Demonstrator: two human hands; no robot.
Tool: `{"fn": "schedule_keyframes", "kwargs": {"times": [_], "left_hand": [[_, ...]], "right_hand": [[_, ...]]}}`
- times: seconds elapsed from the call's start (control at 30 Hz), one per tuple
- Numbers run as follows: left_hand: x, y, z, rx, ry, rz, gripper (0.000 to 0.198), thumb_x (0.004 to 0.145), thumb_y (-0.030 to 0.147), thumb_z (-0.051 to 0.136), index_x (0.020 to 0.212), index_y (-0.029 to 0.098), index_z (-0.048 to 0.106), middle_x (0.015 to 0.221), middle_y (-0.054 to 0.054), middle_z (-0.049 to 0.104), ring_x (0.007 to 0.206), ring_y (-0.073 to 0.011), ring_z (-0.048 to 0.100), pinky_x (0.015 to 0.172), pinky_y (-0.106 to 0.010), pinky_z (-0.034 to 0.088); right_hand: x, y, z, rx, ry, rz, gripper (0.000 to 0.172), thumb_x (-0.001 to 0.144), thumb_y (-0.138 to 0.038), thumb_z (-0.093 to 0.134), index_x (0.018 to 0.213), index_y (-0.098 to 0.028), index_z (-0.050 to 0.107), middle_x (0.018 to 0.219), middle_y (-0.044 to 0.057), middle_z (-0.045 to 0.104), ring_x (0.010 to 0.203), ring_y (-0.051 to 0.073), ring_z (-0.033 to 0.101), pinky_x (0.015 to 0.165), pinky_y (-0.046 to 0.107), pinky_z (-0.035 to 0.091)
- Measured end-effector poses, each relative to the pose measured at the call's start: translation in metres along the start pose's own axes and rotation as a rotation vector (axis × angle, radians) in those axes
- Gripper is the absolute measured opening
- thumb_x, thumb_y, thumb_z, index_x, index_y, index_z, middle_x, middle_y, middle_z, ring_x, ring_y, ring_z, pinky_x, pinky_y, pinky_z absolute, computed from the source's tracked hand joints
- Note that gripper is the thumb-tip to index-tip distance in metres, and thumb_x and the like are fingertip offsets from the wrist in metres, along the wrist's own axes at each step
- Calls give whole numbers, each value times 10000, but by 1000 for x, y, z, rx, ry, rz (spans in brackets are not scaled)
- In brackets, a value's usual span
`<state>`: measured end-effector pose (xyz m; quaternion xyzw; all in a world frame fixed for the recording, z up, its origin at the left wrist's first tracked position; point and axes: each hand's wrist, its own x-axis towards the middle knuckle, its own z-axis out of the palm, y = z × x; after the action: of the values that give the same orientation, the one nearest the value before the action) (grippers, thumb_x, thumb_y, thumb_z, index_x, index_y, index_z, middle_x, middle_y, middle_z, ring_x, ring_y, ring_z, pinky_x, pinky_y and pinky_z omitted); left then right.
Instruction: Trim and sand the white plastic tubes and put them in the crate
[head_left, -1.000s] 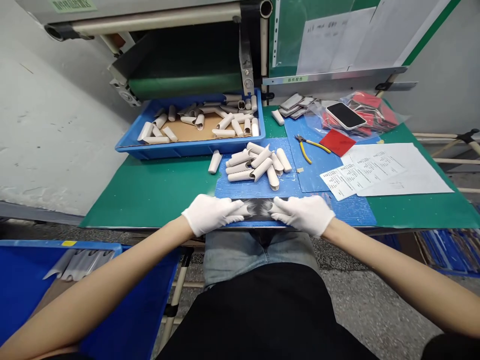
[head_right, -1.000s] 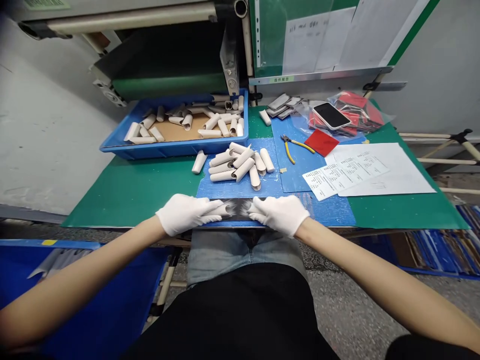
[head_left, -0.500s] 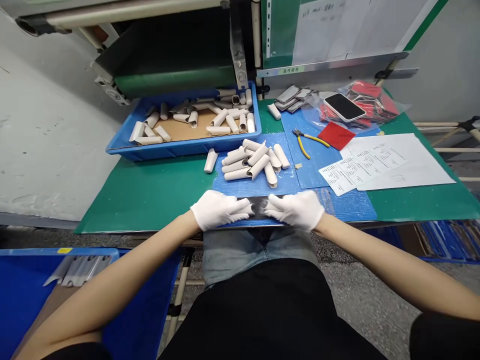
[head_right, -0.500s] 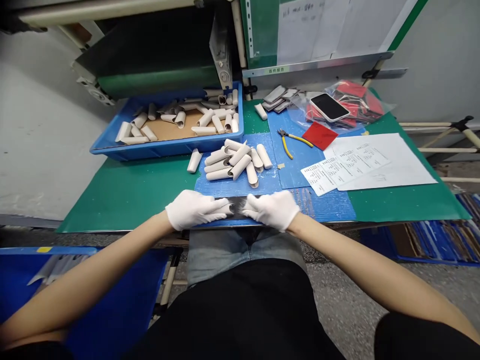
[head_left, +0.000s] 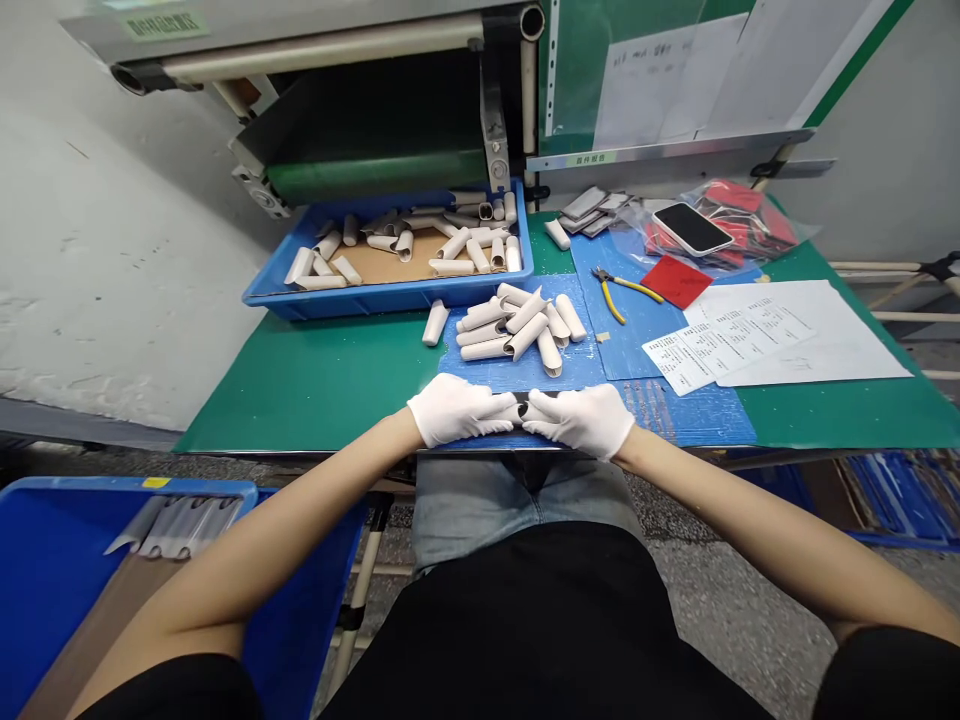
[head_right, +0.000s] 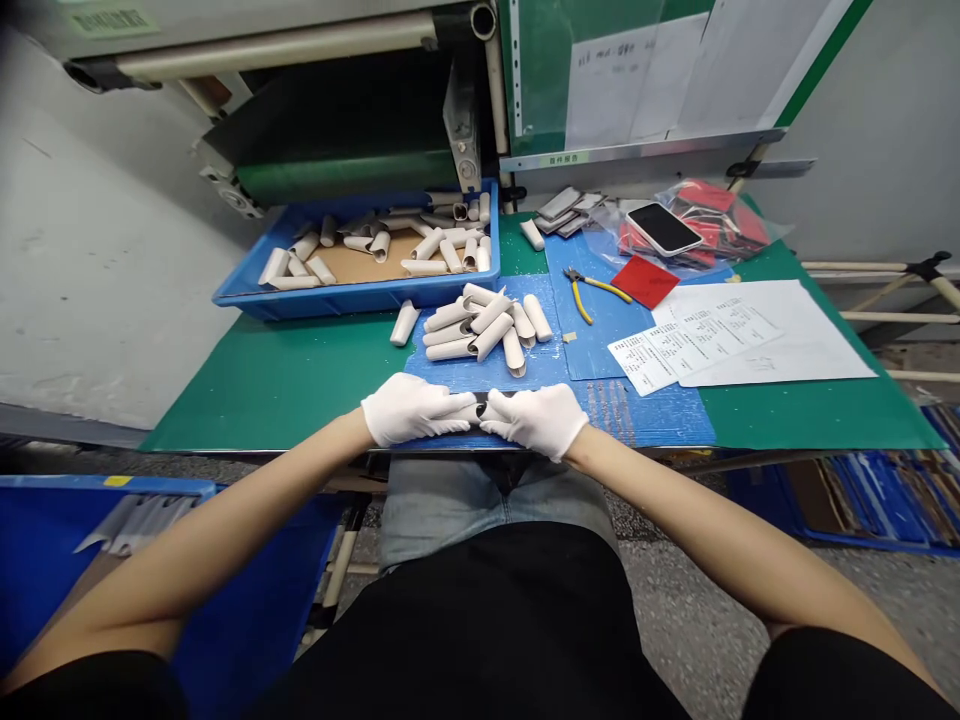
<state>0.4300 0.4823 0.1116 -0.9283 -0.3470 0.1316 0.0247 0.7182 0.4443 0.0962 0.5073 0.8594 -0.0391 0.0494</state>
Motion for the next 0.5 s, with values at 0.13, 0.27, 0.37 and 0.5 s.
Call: {"fn": "schedule_keyframes", "kwargs": {"times": [0.13,0.27,0.37,0.5], "left_hand": [[-7,-12,-7,38,45,-28,611,1083,689,324,1521,341,573,989,-81,741,769,-219,661,593,-301,320],[-21,-14,-8,110,92,-80,499,1143,438,286,1526,273,559,1033,-115,703,836,-223,656,652,-318,364],[-28,-7,-2,30,107,-52,436,1142,428,312,1398,309,645,1049,-88,676,817,-189,633,648,-296,347],[-34,-5,12,-152,63,8,453,1117,561,380,1514,455,569,1075,-32,690,793,-156,627,620,-265,333]], "right_hand": [[-1,7,-17,-41,14,-77,699,1084,-749,262,1544,-300,535,1094,108,761,869,255,681,644,325,272],[-10,20,-27,-116,114,-37,646,1141,-544,193,1599,-173,456,1118,181,688,897,281,613,697,352,327],[-16,22,-16,-10,-12,-157,526,1141,-407,283,1599,-231,471,1168,150,654,892,240,605,696,321,350],[-18,13,3,118,-96,-165,561,1128,-488,375,1678,-380,361,1150,80,685,855,201,661,654,286,333]]}}
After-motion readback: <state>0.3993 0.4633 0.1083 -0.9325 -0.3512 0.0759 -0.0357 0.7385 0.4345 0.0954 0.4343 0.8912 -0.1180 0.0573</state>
